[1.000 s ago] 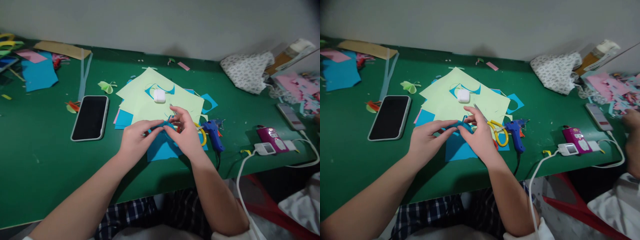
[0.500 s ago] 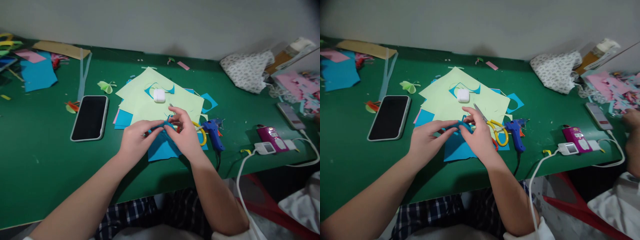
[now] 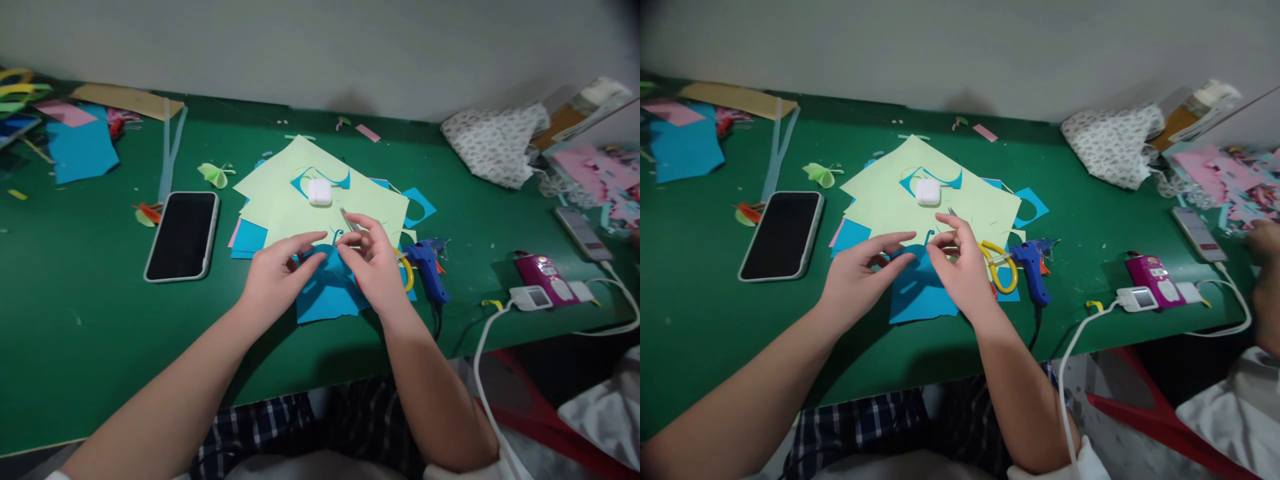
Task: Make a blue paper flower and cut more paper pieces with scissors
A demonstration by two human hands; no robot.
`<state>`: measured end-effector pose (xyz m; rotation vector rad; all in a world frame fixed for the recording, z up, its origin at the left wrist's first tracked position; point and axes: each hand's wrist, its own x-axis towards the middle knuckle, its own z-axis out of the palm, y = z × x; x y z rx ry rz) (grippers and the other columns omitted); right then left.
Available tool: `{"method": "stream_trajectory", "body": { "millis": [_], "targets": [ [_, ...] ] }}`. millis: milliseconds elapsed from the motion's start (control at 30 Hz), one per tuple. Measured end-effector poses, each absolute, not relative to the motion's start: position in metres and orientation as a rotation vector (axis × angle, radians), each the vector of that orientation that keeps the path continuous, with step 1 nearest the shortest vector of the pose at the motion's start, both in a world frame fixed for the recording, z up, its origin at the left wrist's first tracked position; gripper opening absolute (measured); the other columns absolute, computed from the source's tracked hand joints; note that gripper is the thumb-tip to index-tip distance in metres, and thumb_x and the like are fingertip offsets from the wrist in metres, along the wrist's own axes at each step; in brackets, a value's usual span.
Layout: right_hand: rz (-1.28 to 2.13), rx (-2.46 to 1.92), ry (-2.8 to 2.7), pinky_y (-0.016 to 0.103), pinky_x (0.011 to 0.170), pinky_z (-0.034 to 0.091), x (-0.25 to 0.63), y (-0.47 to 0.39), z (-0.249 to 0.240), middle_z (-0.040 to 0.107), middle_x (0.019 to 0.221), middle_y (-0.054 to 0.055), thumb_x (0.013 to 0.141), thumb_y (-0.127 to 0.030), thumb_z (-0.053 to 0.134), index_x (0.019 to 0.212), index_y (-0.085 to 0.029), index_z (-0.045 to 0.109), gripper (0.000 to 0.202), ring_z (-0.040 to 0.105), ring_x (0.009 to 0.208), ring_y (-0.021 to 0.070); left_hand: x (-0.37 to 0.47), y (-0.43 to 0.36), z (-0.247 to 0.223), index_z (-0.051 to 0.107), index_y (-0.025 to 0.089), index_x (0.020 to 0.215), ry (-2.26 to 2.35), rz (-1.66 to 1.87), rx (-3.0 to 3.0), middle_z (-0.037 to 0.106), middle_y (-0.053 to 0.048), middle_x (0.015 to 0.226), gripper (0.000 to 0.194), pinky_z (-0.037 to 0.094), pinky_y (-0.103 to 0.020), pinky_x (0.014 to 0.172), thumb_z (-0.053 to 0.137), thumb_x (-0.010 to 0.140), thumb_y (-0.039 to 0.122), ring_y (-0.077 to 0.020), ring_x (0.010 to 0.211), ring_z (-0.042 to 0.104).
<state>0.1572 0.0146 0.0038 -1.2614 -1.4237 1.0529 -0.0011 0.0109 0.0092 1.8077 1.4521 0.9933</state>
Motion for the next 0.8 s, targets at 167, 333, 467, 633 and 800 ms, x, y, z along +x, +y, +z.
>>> {"method": "stream_trajectory", "body": {
  "millis": [167, 333, 467, 633, 800],
  "targets": [
    [1.162, -1.245, -1.346, 0.029, 0.077, 0.048, 0.1586, 0.0159, -0.0008, 0.059, 0.084, -0.001, 0.079, -0.021, 0.057, 0.122, -0.028, 0.042, 0.046, 0.059, 0.085, 0.0133, -0.0018, 0.0090, 0.0081, 0.055, 0.027, 0.119, 1.434, 0.959, 1.880, 0.065, -0.001, 0.087, 0.036, 0.049, -0.021, 0.063, 0.055, 0.083, 0.033, -0.0122, 0.074, 0.061],
    [1.172, -1.258, -1.337, 0.028, 0.075, 0.049, 0.1592, 0.0154, -0.0020, 0.057, 0.080, -0.002, 0.079, -0.023, 0.058, 0.122, -0.029, 0.042, 0.046, 0.058, 0.077, 0.0120, -0.0013, 0.0077, 0.0086, 0.053, 0.027, 0.120, 1.400, 0.955, 1.904, 0.063, 0.000, 0.087, 0.037, 0.049, -0.021, 0.063, 0.053, 0.083, 0.031, -0.0104, 0.068, 0.060],
    [1.138, -1.266, -1.360, 0.028, 0.074, 0.049, 0.1586, 0.0145, -0.0011, 0.057, 0.082, -0.002, 0.077, -0.020, 0.058, 0.122, -0.029, 0.042, 0.049, 0.058, 0.078, 0.0123, -0.0006, 0.0086, 0.0085, 0.052, 0.025, 0.120, 1.378, 0.991, 1.859, 0.062, -0.002, 0.087, 0.038, 0.050, -0.021, 0.064, 0.053, 0.083, 0.029, -0.0121, 0.073, 0.060],
    [1.051, -1.261, -1.389, 0.028, 0.072, 0.050, 0.1586, 0.0138, 0.0005, 0.058, 0.084, -0.001, 0.078, -0.016, 0.056, 0.125, -0.029, 0.039, 0.051, 0.059, 0.080, 0.0133, -0.0016, 0.0096, 0.0072, 0.048, 0.025, 0.124, 1.343, 0.984, 1.826, 0.060, -0.002, 0.084, 0.041, 0.049, -0.021, 0.062, 0.053, 0.083, 0.026, -0.0120, 0.072, 0.059],
    [1.032, -1.260, -1.440, 0.027, 0.068, 0.050, 0.1586, 0.0123, 0.0016, 0.060, 0.082, -0.001, 0.079, -0.017, 0.055, 0.129, -0.030, 0.036, 0.055, 0.059, 0.077, 0.0129, -0.0021, 0.0094, 0.0061, 0.047, 0.027, 0.125, 1.329, 0.979, 1.825, 0.060, -0.001, 0.085, 0.043, 0.049, -0.021, 0.063, 0.054, 0.082, 0.025, -0.0123, 0.076, 0.059]
  ]
}}
